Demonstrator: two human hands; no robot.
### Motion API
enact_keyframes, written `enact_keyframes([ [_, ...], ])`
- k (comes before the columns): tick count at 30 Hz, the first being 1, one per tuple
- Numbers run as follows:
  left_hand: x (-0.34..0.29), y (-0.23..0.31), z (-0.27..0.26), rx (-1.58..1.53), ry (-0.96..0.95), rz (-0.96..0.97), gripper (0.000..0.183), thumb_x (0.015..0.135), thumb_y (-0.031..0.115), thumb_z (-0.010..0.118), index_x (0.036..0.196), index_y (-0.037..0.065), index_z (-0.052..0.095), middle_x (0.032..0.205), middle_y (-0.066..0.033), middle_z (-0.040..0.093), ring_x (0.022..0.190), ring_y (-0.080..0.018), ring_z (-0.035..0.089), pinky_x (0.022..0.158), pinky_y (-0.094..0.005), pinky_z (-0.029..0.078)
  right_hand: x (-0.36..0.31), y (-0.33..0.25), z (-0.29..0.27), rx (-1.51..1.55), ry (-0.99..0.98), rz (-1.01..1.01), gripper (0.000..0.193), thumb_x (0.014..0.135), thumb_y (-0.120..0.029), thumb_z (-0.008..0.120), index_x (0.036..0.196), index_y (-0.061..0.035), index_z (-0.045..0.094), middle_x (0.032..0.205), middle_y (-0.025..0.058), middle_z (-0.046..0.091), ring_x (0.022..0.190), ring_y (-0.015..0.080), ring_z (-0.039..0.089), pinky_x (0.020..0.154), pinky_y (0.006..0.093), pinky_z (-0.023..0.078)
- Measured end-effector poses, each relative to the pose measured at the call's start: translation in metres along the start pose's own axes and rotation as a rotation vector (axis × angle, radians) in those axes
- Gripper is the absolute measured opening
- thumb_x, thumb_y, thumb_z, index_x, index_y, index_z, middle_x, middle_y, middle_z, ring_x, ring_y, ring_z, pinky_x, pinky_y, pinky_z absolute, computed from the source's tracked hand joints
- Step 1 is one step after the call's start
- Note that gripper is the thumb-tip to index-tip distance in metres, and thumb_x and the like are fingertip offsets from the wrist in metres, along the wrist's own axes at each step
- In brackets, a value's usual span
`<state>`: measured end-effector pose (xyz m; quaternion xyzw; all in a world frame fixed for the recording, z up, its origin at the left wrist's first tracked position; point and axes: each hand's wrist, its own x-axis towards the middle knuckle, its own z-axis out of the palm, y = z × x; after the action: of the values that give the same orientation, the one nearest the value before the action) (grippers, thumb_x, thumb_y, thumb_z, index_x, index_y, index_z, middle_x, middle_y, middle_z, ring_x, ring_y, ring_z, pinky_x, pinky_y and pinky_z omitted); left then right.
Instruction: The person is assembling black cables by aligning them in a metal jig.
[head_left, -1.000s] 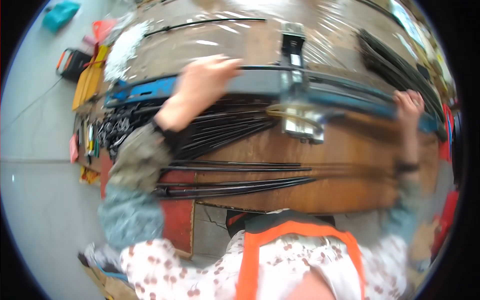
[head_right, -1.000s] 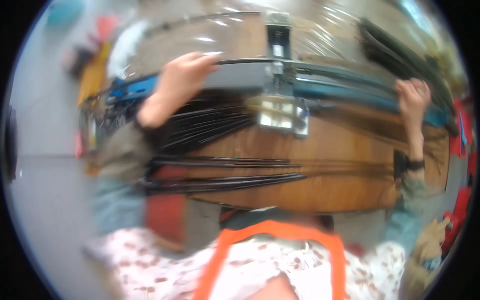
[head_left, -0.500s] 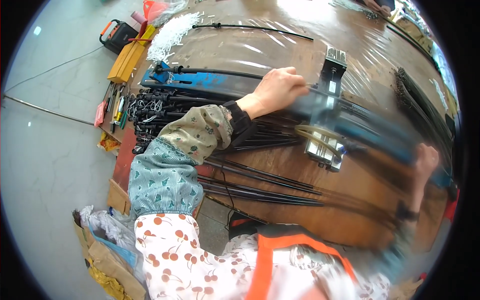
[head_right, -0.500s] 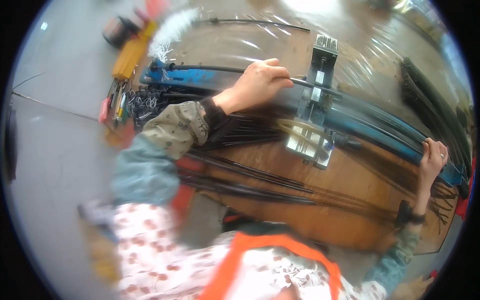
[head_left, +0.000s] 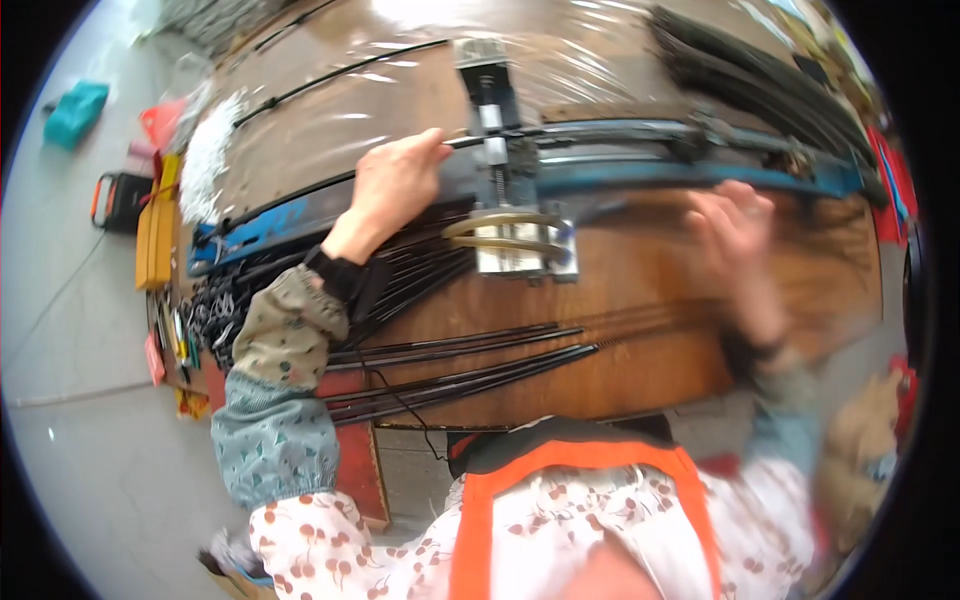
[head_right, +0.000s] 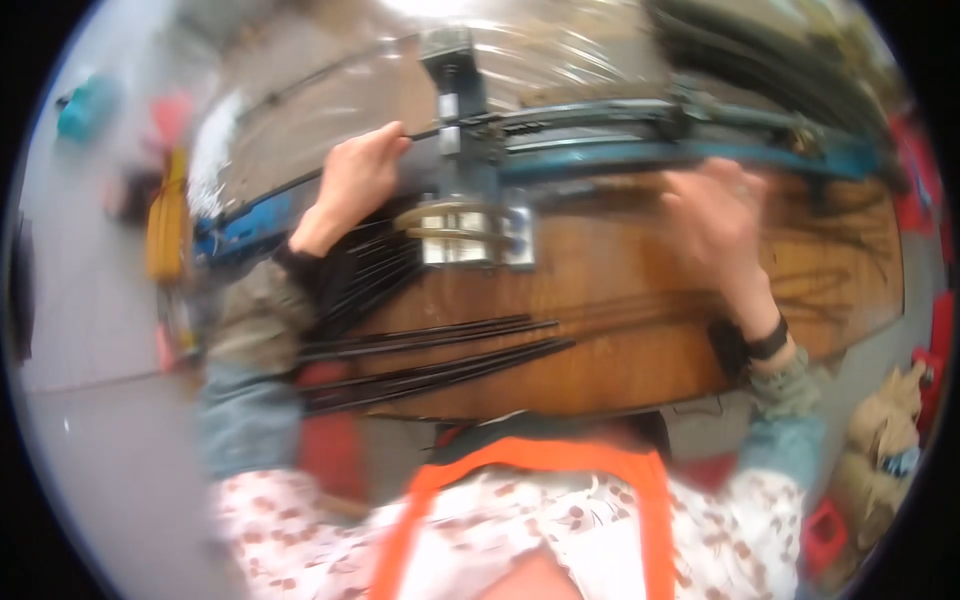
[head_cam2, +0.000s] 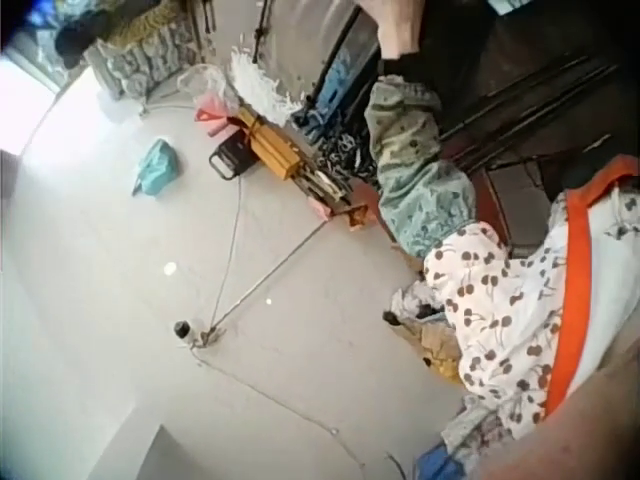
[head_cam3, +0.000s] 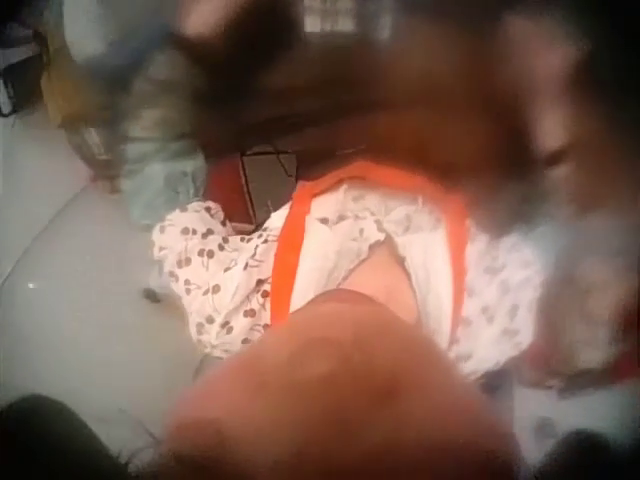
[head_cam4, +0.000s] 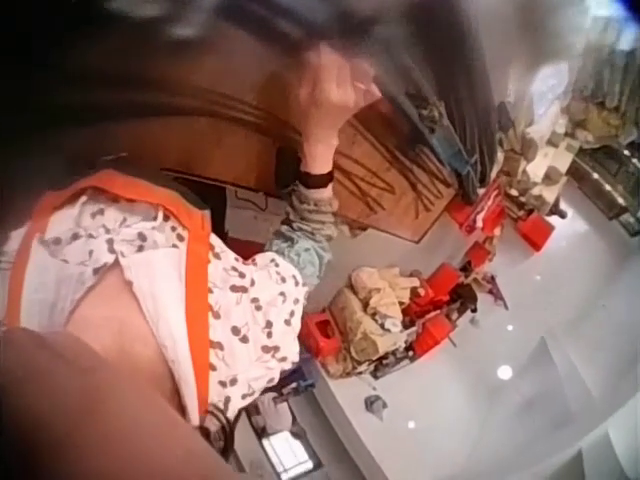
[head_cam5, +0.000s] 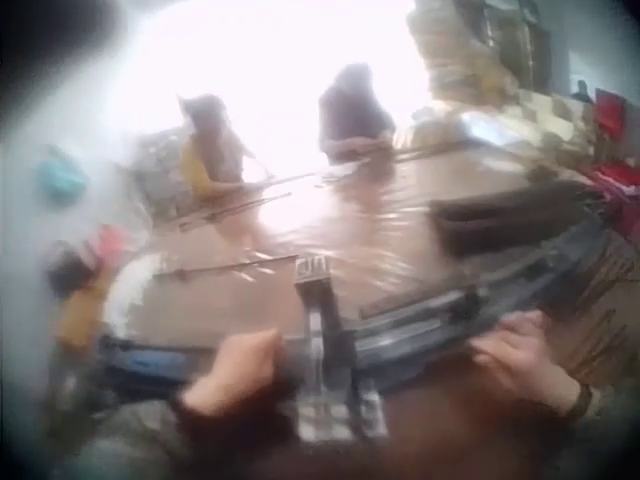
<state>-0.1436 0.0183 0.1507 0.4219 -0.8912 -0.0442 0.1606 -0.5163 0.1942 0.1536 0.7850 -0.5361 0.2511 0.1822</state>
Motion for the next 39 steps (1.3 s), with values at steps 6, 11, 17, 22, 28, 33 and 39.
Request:
enact_keyframes([
  [6,0.007,0.003,0.0,-0.005,-0.043,0.017,0.019,0.097,0.025,0.057,0.089,0.008,0.056,0.078,-0.0188,0.065,0.079,-0.0419,0.064,0.066,-0.0508,0.048,-0.008,-0.013,0.014,0.106,-0.005,0.032,0.026,0.082,-0.016,0.07,0.106,-0.0047,0.07,0.088,0.0032,0.068,0.089,0.0246,0.061,0.08,0.038,0.037],
  [11,0.002,0.003,0.001,-0.01,-0.032,0.007,0.019,0.097,0.024,0.057,0.089,0.007,0.055,0.08,-0.019,0.064,0.078,-0.0429,0.062,0.065,-0.0512,0.047,0.01,-0.035,0.048,0.295,-0.023,0.047,0.023,0.083,-0.011,0.069,0.105,-0.0051,0.068,0.086,0.0059,0.065,0.089,0.0266,0.059,0.078,0.0379,0.037],
  [17,0.0,-0.002,0.01,0.05,0.095,0.139,0.015,0.095,0.016,0.057,0.086,0.005,0.052,0.079,-0.0183,0.063,0.076,-0.0417,0.062,0.066,-0.0498,0.047,0.015,-0.034,0.058,0.578,-0.093,0.121,0.019,0.082,-0.011,0.073,0.099,-0.0043,0.067,0.086,0.0112,0.065,0.086,0.0312,0.061,0.073,0.04,0.045],
  [22,0.003,-0.013,0.005,0.184,0.197,0.293,0.015,0.094,0.018,0.06,0.086,0.008,0.053,0.08,-0.01,0.063,0.074,-0.0332,0.063,0.061,-0.044,0.047,0.0,-0.03,0.07,0.28,-0.255,0.004,0.018,0.073,-0.012,0.077,0.084,-0.0048,0.064,0.081,0.0116,0.062,0.082,0.0317,0.061,0.075,0.0394,0.051],
  [28,-0.027,-0.093,-0.02,0.494,0.433,0.35,0.016,0.092,0.022,0.063,0.107,0.018,0.064,0.093,-0.004,0.064,0.089,-0.0243,0.061,0.078,-0.0442,0.043,-0.014,-0.053,0.088,-0.021,-0.333,-0.169,0.021,0.077,-0.007,0.065,0.098,-0.0052,0.063,0.087,0.0104,0.062,0.083,0.0276,0.061,0.075,0.0376,0.052],
  [33,-0.11,0.007,-0.003,0.303,0.163,0.201,0.008,0.084,0.019,0.069,0.085,0.02,0.061,0.076,0.0025,0.054,0.078,-0.0185,0.055,0.074,-0.0374,0.035,-0.015,-0.044,0.085,-0.108,-0.412,-0.148,0.026,0.08,-0.004,0.06,0.105,-0.0105,0.061,0.085,0.0071,0.062,0.08,0.0249,0.064,0.071,0.0366,0.052],
  [39,-0.162,0.038,0.036,0.259,-0.088,-0.071,0.023,0.082,0.025,0.074,0.09,0.011,0.058,0.087,-0.0046,0.055,0.084,-0.024,0.056,0.072,-0.0379,0.044,-0.007,-0.06,0.053,-0.089,-0.634,-0.131,0.018,0.08,-0.009,0.059,0.098,-0.0074,0.058,0.084,0.0104,0.064,0.077,0.0294,0.065,0.064,0.0403,0.052],
])
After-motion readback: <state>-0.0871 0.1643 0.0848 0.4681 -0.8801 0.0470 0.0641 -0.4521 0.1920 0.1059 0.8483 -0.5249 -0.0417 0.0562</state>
